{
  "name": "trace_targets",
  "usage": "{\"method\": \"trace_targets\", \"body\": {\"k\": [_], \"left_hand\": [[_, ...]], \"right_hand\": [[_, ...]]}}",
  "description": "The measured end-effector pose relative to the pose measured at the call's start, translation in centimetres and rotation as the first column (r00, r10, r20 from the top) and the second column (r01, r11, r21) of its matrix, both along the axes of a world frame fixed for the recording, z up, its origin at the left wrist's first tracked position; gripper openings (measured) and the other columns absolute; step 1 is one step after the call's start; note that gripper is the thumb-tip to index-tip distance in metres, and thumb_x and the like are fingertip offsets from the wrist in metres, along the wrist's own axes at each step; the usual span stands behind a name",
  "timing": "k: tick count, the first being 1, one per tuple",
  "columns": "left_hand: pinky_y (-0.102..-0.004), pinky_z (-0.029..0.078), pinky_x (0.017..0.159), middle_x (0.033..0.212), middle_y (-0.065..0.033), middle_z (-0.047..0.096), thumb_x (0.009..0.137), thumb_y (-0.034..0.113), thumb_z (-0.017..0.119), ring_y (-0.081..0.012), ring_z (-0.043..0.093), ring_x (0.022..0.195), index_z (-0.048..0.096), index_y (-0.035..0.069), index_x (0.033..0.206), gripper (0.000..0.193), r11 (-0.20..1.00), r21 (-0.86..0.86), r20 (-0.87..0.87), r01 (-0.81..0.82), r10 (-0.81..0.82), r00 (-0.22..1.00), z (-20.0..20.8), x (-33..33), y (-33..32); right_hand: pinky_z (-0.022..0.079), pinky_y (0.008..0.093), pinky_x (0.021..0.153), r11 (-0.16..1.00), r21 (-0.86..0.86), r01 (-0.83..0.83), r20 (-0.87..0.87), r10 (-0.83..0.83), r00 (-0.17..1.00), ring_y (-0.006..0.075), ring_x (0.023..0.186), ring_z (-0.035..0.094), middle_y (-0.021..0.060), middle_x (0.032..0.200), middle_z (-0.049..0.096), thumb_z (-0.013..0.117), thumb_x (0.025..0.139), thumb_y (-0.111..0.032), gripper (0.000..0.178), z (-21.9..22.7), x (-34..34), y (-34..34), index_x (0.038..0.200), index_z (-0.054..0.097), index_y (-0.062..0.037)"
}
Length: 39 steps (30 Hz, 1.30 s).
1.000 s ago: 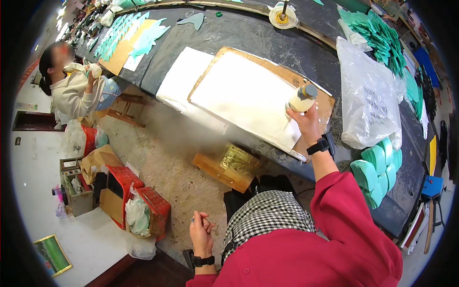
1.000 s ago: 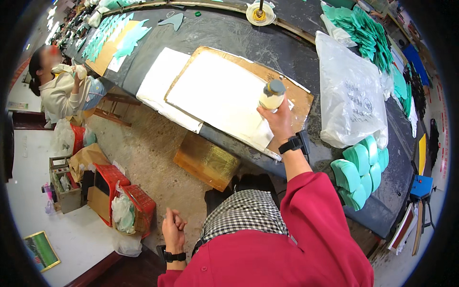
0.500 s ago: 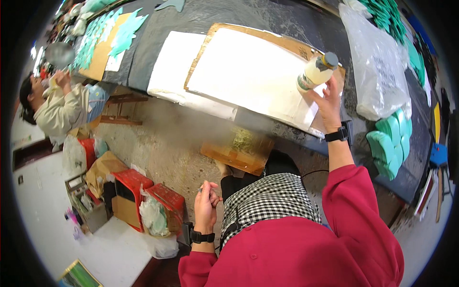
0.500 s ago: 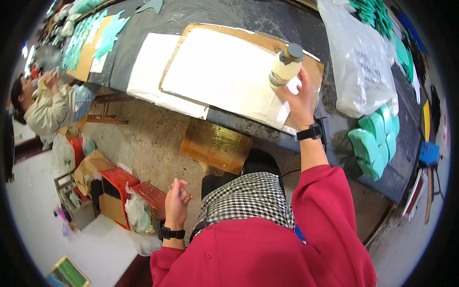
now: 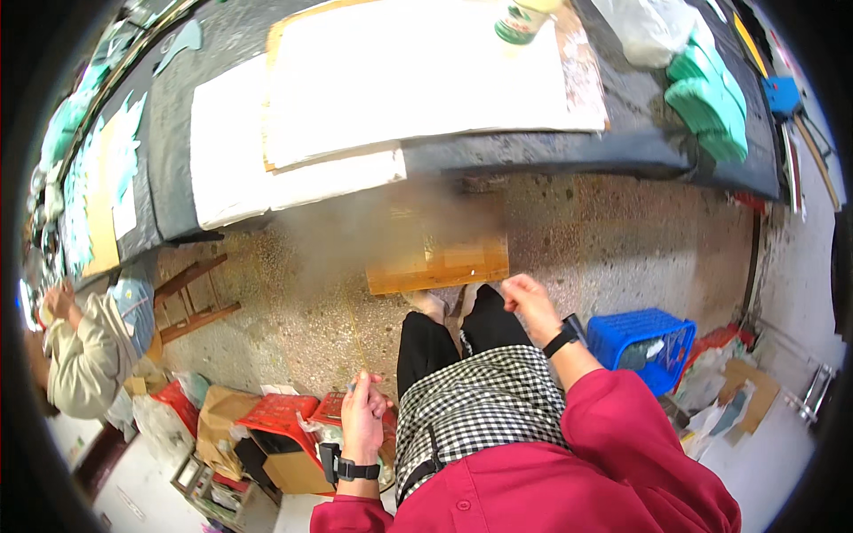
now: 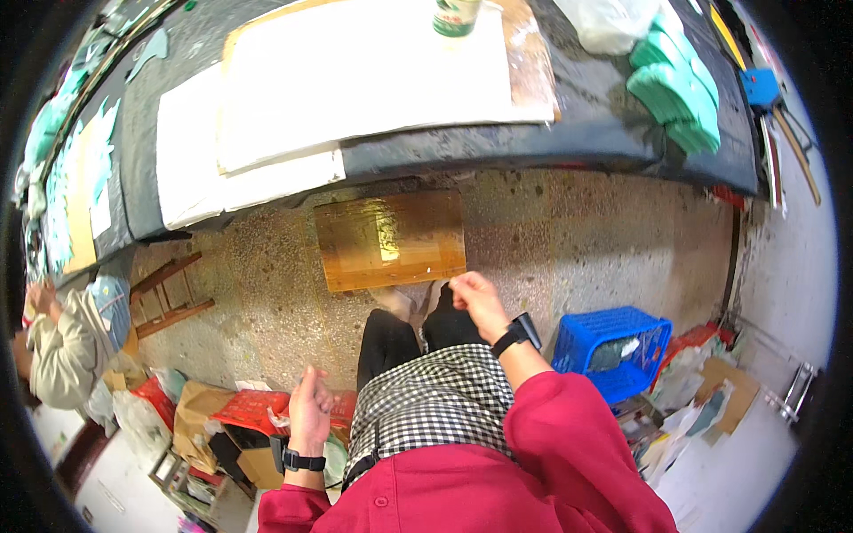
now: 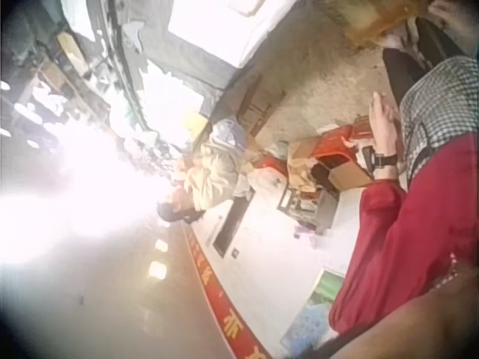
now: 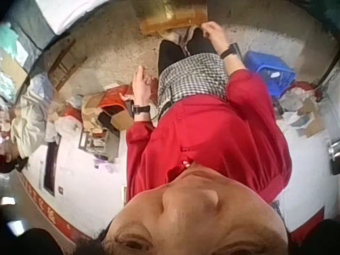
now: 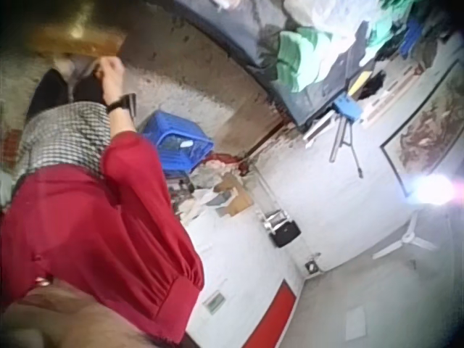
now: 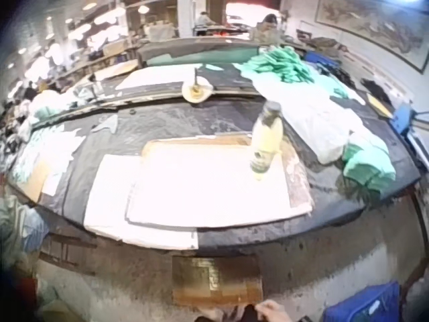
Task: Applying adhesive to green shoe components and stacking them together.
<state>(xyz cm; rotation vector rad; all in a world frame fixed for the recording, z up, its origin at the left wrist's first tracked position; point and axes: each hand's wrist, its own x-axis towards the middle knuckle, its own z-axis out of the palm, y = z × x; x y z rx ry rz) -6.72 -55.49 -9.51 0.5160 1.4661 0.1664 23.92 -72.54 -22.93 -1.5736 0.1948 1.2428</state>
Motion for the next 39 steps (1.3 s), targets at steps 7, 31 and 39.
{"method": "trace_targets", "body": {"k": [7, 31, 39], "left_hand": [[-0.0277, 0.044, 0.063, 0.061, 0.0077, 0.033, 0.109, 0.038, 0.052, -0.0063, 0.031, 0.054, 0.06, 0.006, 0.1, 0.035, 0.985, -0.111, -0.028, 0.134, -0.137, 0.99, -2.3, -1.8, -4.4], [-0.0389, 0.056, 0.083, 0.054, -0.0029, 0.05, 0.111, 0.051, 0.039, -0.0161, 0.054, 0.051, 0.062, -0.006, 0.114, 0.061, 0.828, -0.074, -0.022, 0.556, -0.559, 0.829, -4.3, -4.5, 19.7], [-0.0337, 0.047, 0.07, 0.051, 0.0018, 0.04, 0.109, 0.057, 0.04, -0.0115, 0.038, 0.048, 0.059, 0.008, 0.081, 0.06, 0.765, 0.052, -0.131, 0.641, -0.632, 0.764, -6.7, -7.5, 28.3]], "right_hand": [[0.05, 0.0274, 0.073, 0.976, -0.163, -0.142, -0.244, 0.1, 0.965, 0.0088, 0.083, 0.057, -0.0031, 0.093, 0.061, 0.06, 0.099, -0.011, 0.019, -7.3, -9.6, -3.4, 0.117, 0.064, -0.0115], [0.043, 0.0432, 0.105, 0.548, -0.192, 0.814, -0.368, -0.809, 0.458, 0.0201, 0.13, 0.049, -0.0041, 0.137, 0.058, 0.082, 0.089, -0.039, 0.057, -18.0, -16.5, 14.4, 0.138, 0.058, -0.0221], [0.05, 0.0423, 0.1, 0.402, -0.05, 0.914, -0.305, -0.878, 0.37, 0.0217, 0.121, 0.061, 0.0013, 0.128, 0.066, 0.076, 0.095, -0.023, 0.045, -18.8, -18.3, 14.6, 0.136, 0.059, -0.0122]]}}
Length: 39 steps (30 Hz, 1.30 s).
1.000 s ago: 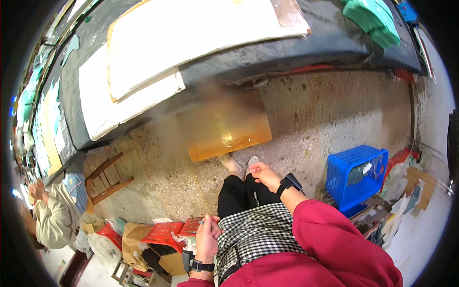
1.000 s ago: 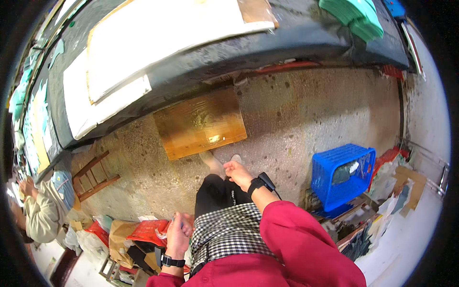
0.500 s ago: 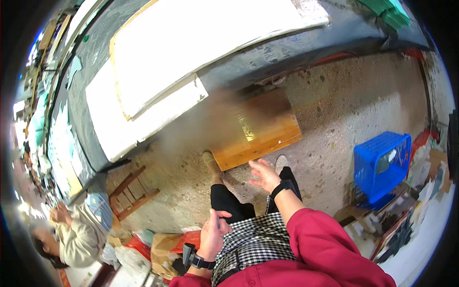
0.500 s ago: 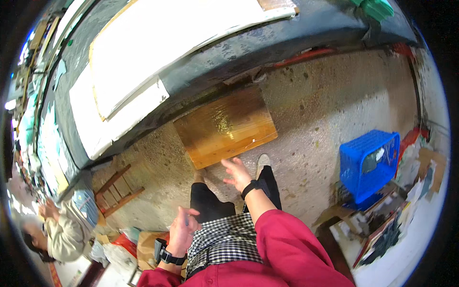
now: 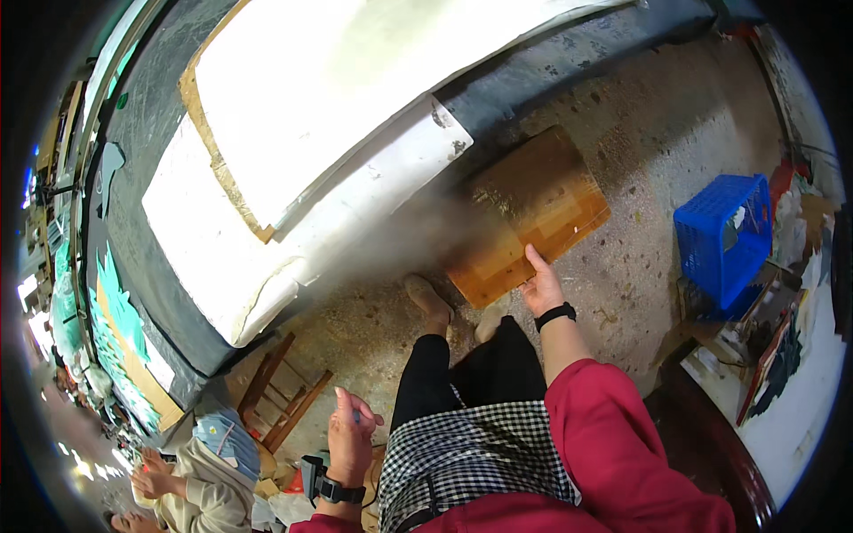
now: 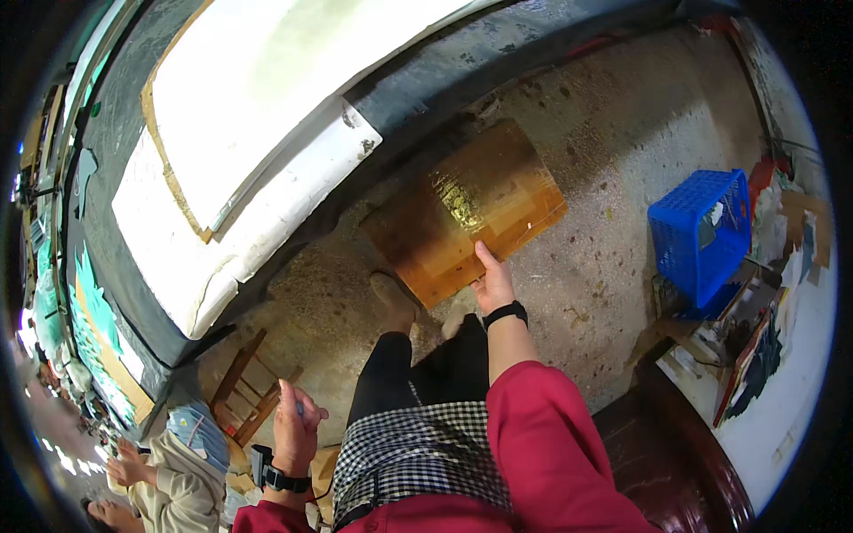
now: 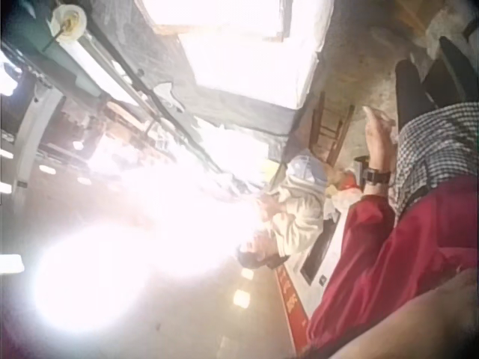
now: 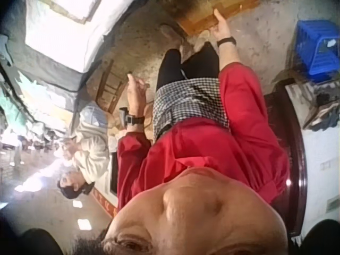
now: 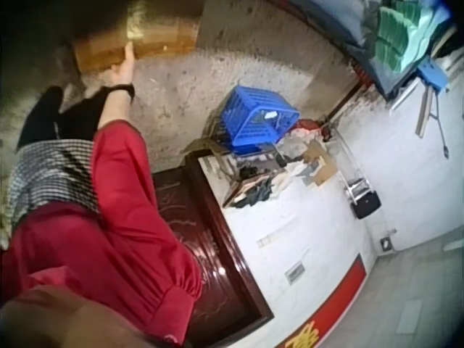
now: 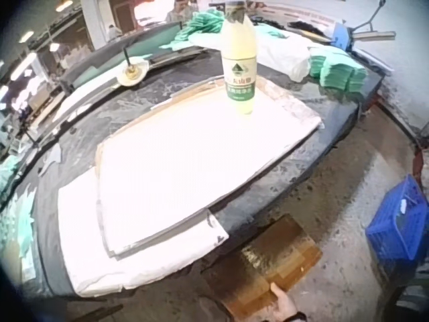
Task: Applying adhesive to green shoe components and stacking them together.
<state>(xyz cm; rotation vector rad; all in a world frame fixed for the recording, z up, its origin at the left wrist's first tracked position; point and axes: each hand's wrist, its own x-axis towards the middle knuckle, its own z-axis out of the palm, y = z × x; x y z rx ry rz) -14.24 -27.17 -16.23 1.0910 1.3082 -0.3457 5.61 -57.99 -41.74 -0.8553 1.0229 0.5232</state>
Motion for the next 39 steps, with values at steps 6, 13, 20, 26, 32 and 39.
{"method": "trace_targets", "body": {"k": [6, 13, 20, 26, 32, 39], "left_hand": [[-0.0245, 0.041, 0.068, 0.064, 0.001, 0.043, 0.109, 0.061, 0.033, -0.0102, 0.046, 0.059, 0.053, 0.007, 0.076, 0.066, 0.989, -0.03, -0.116, 0.144, -0.147, 0.982, 0.7, 1.4, -3.2], [-0.0323, 0.047, 0.072, 0.072, 0.0047, 0.04, 0.108, 0.029, 0.057, -0.0091, 0.038, 0.061, 0.05, 0.012, 0.094, 0.023, 0.98, -0.171, 0.206, 0.104, -0.067, 0.976, 2.4, 1.2, -7.5], [-0.0274, 0.047, 0.07, 0.072, 0.0067, 0.035, 0.113, 0.037, 0.043, -0.0051, 0.033, 0.063, 0.055, 0.006, 0.13, 0.037, 0.936, -0.258, 0.316, 0.24, -0.153, 0.936, 6.3, 4.9, -8.4], [-0.0267, 0.047, 0.08, 0.082, 0.0044, 0.044, 0.113, 0.038, 0.04, -0.0054, 0.042, 0.076, 0.03, 0.01, 0.158, 0.054, 0.87, -0.266, 0.463, 0.415, -0.262, 0.847, 10.4, 7.8, -4.4], [-0.0347, 0.044, 0.105, 0.138, -0.0083, 0.052, 0.112, 0.042, 0.041, -0.017, 0.054, 0.12, 0.016, 0.014, 0.164, 0.064, 0.898, -0.123, 0.435, 0.423, -0.334, 0.836, 13.2, 8.5, 3.6], [-0.0355, 0.043, 0.107, 0.136, -0.0087, 0.052, 0.11, 0.036, 0.049, -0.0183, 0.052, 0.124, 0.013, 0.013, 0.165, 0.07, 0.916, -0.158, 0.523, 0.369, -0.239, 0.818, 16.7, 8.3, 8.1]], "right_hand": [[0.051, 0.0406, 0.1, 0.999, 0.05, 0.015, -0.067, -0.012, 0.998, 0.0221, 0.118, 0.064, 0.0033, 0.128, 0.066, 0.073, 0.097, -0.019, 0.041, 1.4, -2.8, -4.2, 0.135, 0.059, -0.009], [0.048, 0.0462, 0.095, 0.836, -0.271, -0.478, -0.156, 0.452, 0.878, 0.0205, 0.114, 0.058, 0.0009, 0.127, 0.061, 0.075, 0.091, -0.026, 0.046, 5.7, -3.5, -8.8, 0.132, 0.058, -0.012], [0.051, 0.0251, 0.078, 0.794, -0.216, -0.568, 0.269, 0.608, 0.747, 0.011, 0.084, 0.064, -0.0007, 0.092, 0.067, 0.07, 0.093, -0.005, 0.024, 20.4, -3.9, -3.8, 0.116, 0.067, -0.006], [0.053, 0.0301, 0.084, 0.551, -0.448, -0.704, 0.527, 0.799, 0.289, 0.0165, 0.092, 0.067, 0.005, 0.101, 0.069, 0.07, 0.097, -0.012, 0.024, 32.8, -6.8, 9.3, 0.119, 0.071, -0.0034], [0.052, 0.0391, 0.079, 0.483, -0.762, -0.432, 0.527, 0.85, 0.022, 0.0288, 0.092, 0.064, 0.0089, 0.099, 0.063, 0.073, 0.087, -0.011, 0.018, 36.6, -6.3, 19.6, 0.104, 0.072, -0.0053], [0.052, 0.0399, 0.073, 0.534, -0.715, -0.45, 0.615, 0.788, -0.042, 0.0293, 0.086, 0.065, 0.0113, 0.096, 0.064, 0.068, 0.091, -0.014, 0.011, 37.2, -4.3, 25.1, 0.098, 0.069, -0.0046]]}}
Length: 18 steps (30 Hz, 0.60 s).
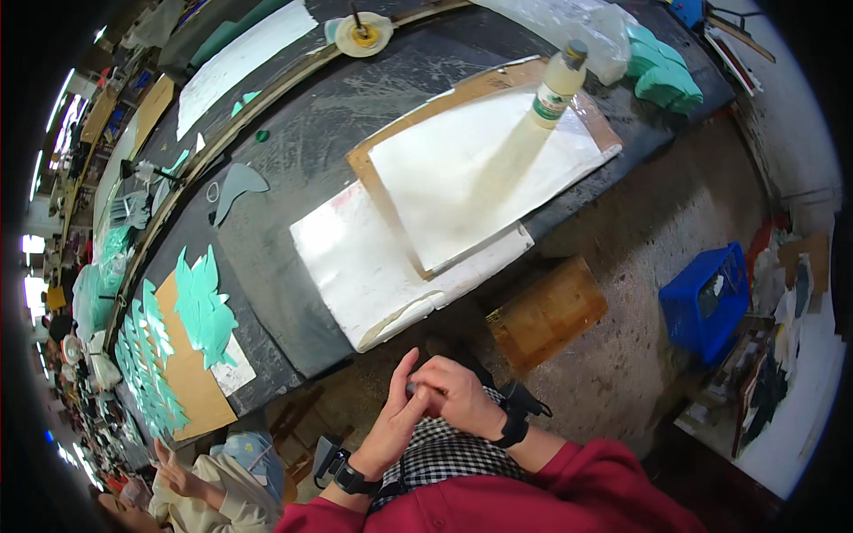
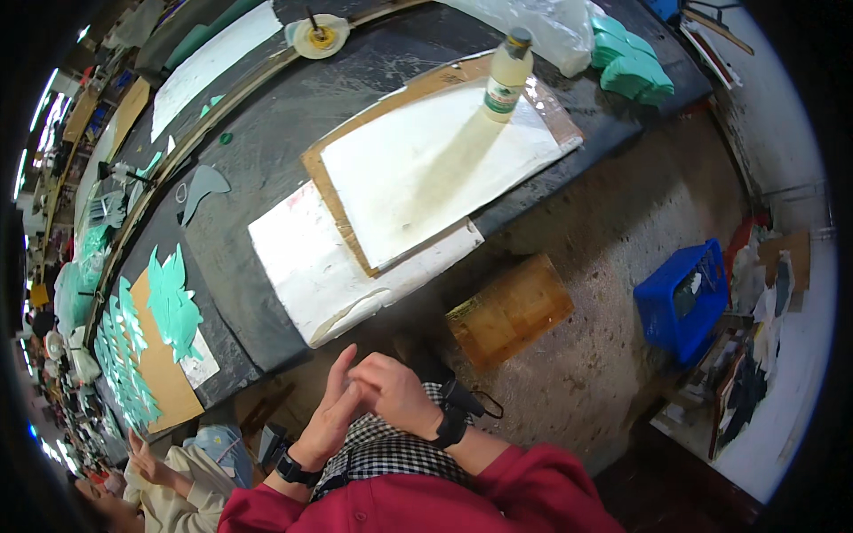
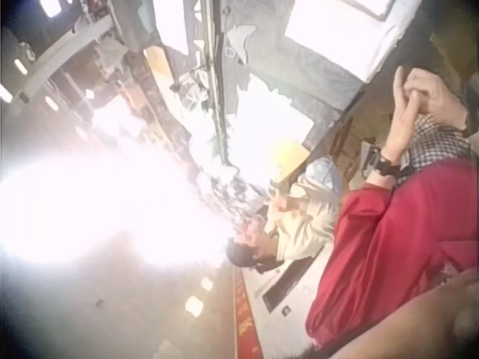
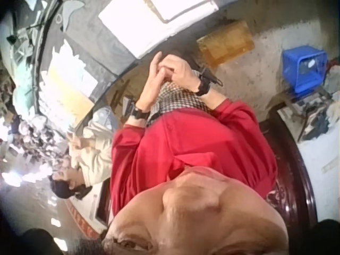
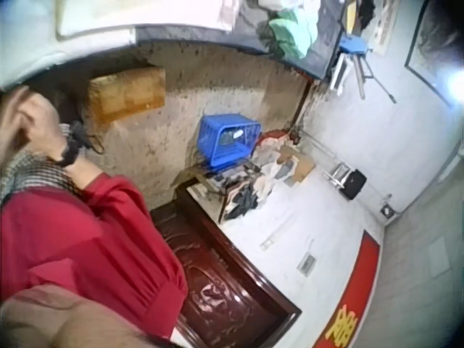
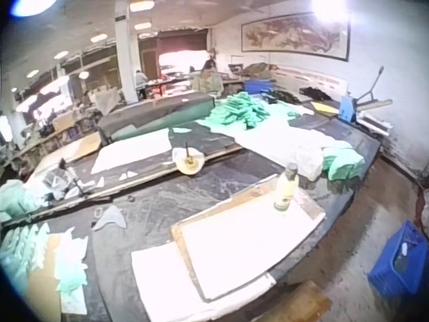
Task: Applying adhesive to green shoe components and stacking them together.
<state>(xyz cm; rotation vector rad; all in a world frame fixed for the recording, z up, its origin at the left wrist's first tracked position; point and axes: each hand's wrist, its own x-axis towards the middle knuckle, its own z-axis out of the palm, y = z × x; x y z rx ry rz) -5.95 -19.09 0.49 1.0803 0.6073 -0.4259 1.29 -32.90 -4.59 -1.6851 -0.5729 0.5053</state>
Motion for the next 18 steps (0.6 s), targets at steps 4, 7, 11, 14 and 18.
{"method": "trace_targets", "body": {"k": [4, 7, 11, 14, 18], "left_hand": [[-0.0341, 0.049, 0.101, 0.124, -0.0114, 0.061, 0.109, 0.029, 0.053, -0.0173, 0.059, 0.11, 0.015, 0.009, 0.164, 0.07, 0.997, -0.07, 0.053, -0.01, 0.014, 0.999, 0.7, -0.9, 1.5], [-0.0339, 0.051, 0.097, 0.114, -0.0104, 0.066, 0.107, 0.022, 0.057, -0.0176, 0.063, 0.105, 0.037, 0.004, 0.155, 0.055, 0.992, -0.022, -0.003, -0.121, 0.121, 0.993, 0.5, -2.4, 3.8], [-0.032, 0.055, 0.086, 0.1, -0.0072, 0.068, 0.104, 0.016, 0.059, -0.0169, 0.066, 0.092, 0.055, 0.003, 0.137, 0.035, 0.902, 0.055, -0.043, -0.428, 0.43, 0.902, 1.8, -4.9, 9.0], [-0.0303, 0.056, 0.082, 0.097, -0.004, 0.067, 0.103, 0.017, 0.062, -0.0136, 0.064, 0.087, 0.058, 0.004, 0.128, 0.029, 0.762, 0.088, 0.06, -0.641, 0.639, 0.767, 2.2, -7.2, 13.3], [-0.031, 0.056, 0.083, 0.095, -0.0033, 0.068, 0.101, 0.016, 0.065, -0.0152, 0.065, 0.088, 0.06, 0.004, 0.128, 0.03, 0.553, 0.147, 0.187, -0.82, 0.799, 0.572, 3.0, -9.9, 18.2]], "right_hand": [[0.052, 0.0351, 0.066, 0.983, -0.157, 0.093, -0.342, -0.143, 0.929, 0.0217, 0.074, 0.067, 0.0146, 0.096, 0.067, 0.056, 0.104, -0.017, 0.017, 2.4, 1.9, -1.0, 0.107, 0.064, -0.0022], [0.05, 0.0278, 0.067, 0.925, -0.224, 0.306, -0.085, -0.331, 0.94, 0.0106, 0.08, 0.063, 0.0092, 0.099, 0.068, 0.052, 0.106, -0.016, 0.017, 4.2, 4.3, -5.3, 0.107, 0.064, -0.0048], [0.046, 0.0204, 0.069, 0.657, -0.123, 0.744, -0.117, -0.754, 0.647, 0.0062, 0.08, 0.056, -0.0016, 0.112, 0.067, 0.056, 0.105, -0.016, 0.018, 10.1, 7.7, -15.0, 0.12, 0.065, -0.0133], [0.054, 0.0226, 0.074, 0.465, 0.194, 0.864, 0.019, -0.882, 0.47, 0.0077, 0.095, 0.062, 0.0045, 0.134, 0.061, 0.053, 0.106, -0.008, 0.027, 14.3, 9.2, -26.0, 0.131, 0.062, -0.0074], [0.055, 0.0277, 0.09, 0.341, 0.283, 0.896, 0.312, -0.917, 0.25, 0.0126, 0.094, 0.062, 0.0078, 0.138, 0.059, 0.047, 0.108, -0.006, 0.032, 23.8, 11.0, -37.2, 0.138, 0.054, -0.0008]]}}
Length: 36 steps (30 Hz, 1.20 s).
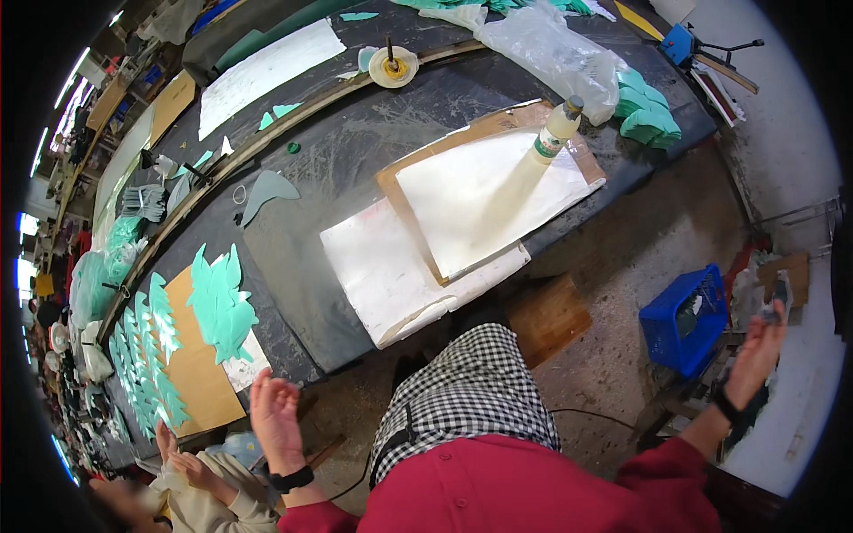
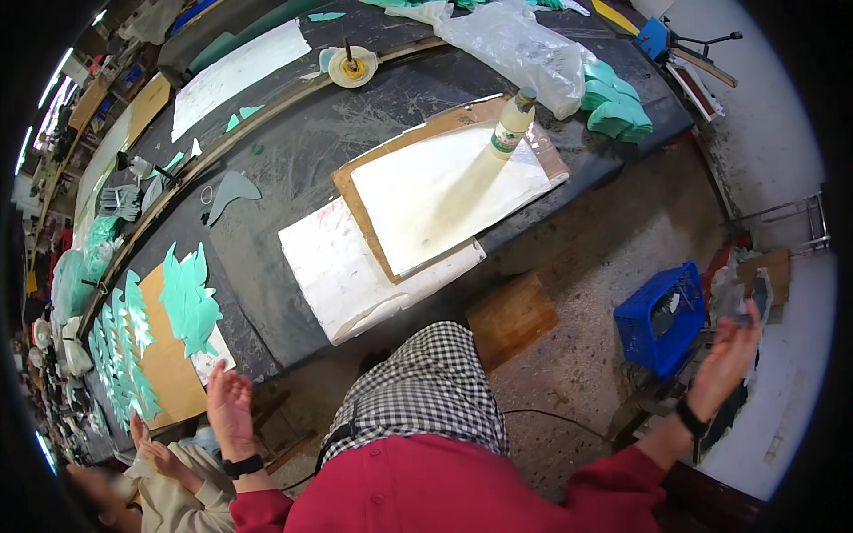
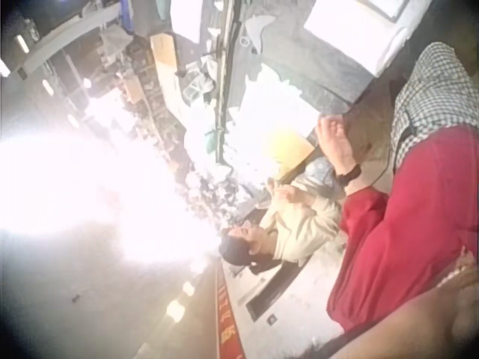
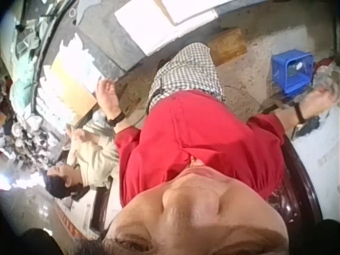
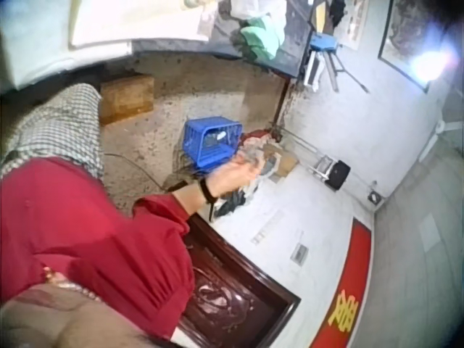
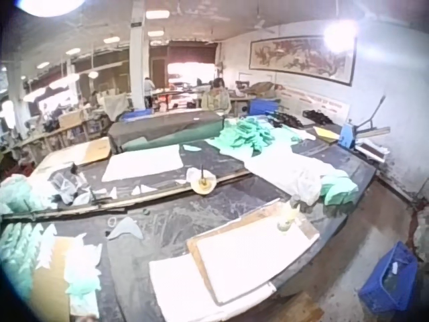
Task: Applying adhesive to green shoe components and stacking them together.
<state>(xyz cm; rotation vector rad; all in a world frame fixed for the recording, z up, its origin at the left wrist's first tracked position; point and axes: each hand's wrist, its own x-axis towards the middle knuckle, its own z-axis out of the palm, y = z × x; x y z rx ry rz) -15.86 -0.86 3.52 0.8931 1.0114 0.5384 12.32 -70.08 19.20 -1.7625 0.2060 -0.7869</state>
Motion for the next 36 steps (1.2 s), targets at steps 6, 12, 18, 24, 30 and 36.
{"method": "trace_targets", "body": {"k": [6, 12, 18, 24, 30, 36], "left_hand": [[-0.0305, 0.053, 0.087, 0.099, -0.0023, 0.069, 0.103, 0.019, 0.063, -0.0143, 0.064, 0.089, 0.057, 0.003, 0.133, 0.035, 0.961, 0.151, 0.297, -0.231, 0.178, 0.938, -0.3, -1.8, 7.8], [-0.0288, 0.051, 0.082, 0.099, -0.0037, 0.068, 0.1, 0.017, 0.066, -0.0112, 0.063, 0.088, 0.059, 0.0, 0.13, 0.035, 0.997, 0.067, 0.171, -0.044, 0.032, 0.985, -2.9, 13.5, 0.3], [-0.025, 0.046, 0.077, 0.11, -0.006, 0.071, 0.099, 0.017, 0.067, -0.0099, 0.058, 0.087, 0.065, -0.001, 0.133, 0.039, 0.952, -0.124, -0.291, 0.28, -0.304, 0.907, -8.7, 25.1, -9.6], [-0.024, 0.046, 0.076, 0.102, -0.0034, 0.07, 0.099, 0.018, 0.066, -0.0086, 0.056, 0.084, 0.066, -0.003, 0.131, 0.038, 0.93, -0.049, -0.442, 0.363, -0.347, 0.827, -11.2, 27.4, -11.6], [-0.023, 0.044, 0.07, 0.096, -0.0025, 0.07, 0.104, 0.018, 0.062, -0.0071, 0.055, 0.078, 0.067, -0.005, 0.128, 0.033, 0.928, 0.002, -0.463, 0.372, -0.329, 0.823, -13.8, 27.0, -14.2], [-0.0297, 0.05, 0.087, 0.111, -0.0108, 0.071, 0.105, 0.025, 0.061, -0.0169, 0.06, 0.096, 0.063, -0.008, 0.132, 0.043, 0.863, 0.192, -0.563, 0.468, -0.294, 0.772, -13.8, 27.6, -17.2]], "right_hand": [[0.052, 0.0318, 0.1, 0.976, -0.209, 0.06, 0.244, -0.008, 0.97, 0.0168, 0.1, 0.063, 0.0107, 0.134, 0.06, 0.052, 0.108, -0.013, 0.033, 13.0, 7.6, -2.9, 0.137, 0.056, 0.0016], [0.05, 0.0253, 0.083, 0.873, -0.457, -0.168, -0.145, 0.114, 0.983, 0.0114, 0.087, 0.063, 0.0017, 0.094, 0.066, 0.059, 0.106, -0.033, 0.031, 10.6, 22.8, 2.3, 0.12, 0.064, -0.005], [0.049, 0.0254, 0.068, 0.818, 0.067, -0.571, -0.698, 0.447, 0.559, 0.009, 0.073, 0.059, 0.0006, 0.085, 0.064, 0.053, 0.107, -0.037, 0.03, -7.0, 34.6, 11.5, 0.102, 0.064, -0.0097], [0.05, 0.0235, 0.067, 0.854, 0.154, -0.498, -0.841, 0.377, 0.388, 0.0072, 0.072, 0.061, 0.0016, 0.087, 0.067, 0.055, 0.107, -0.031, 0.023, -14.4, 38.4, 12.7, 0.103, 0.062, -0.0093], [0.048, 0.0249, 0.061, 0.763, -0.005, -0.646, -0.878, 0.306, 0.368, 0.0087, 0.068, 0.063, 0.0055, 0.083, 0.069, 0.06, 0.103, -0.028, 0.025, -19.0, 41.7, 12.4, 0.091, 0.062, -0.0063], [0.052, 0.0261, 0.067, 0.567, -0.162, -0.808, -0.797, 0.408, 0.446, 0.0092, 0.073, 0.062, 0.004, 0.087, 0.067, 0.064, 0.101, -0.02, 0.022, -27.4, 45.8, 10.7, 0.105, 0.068, 0.0016]]}}
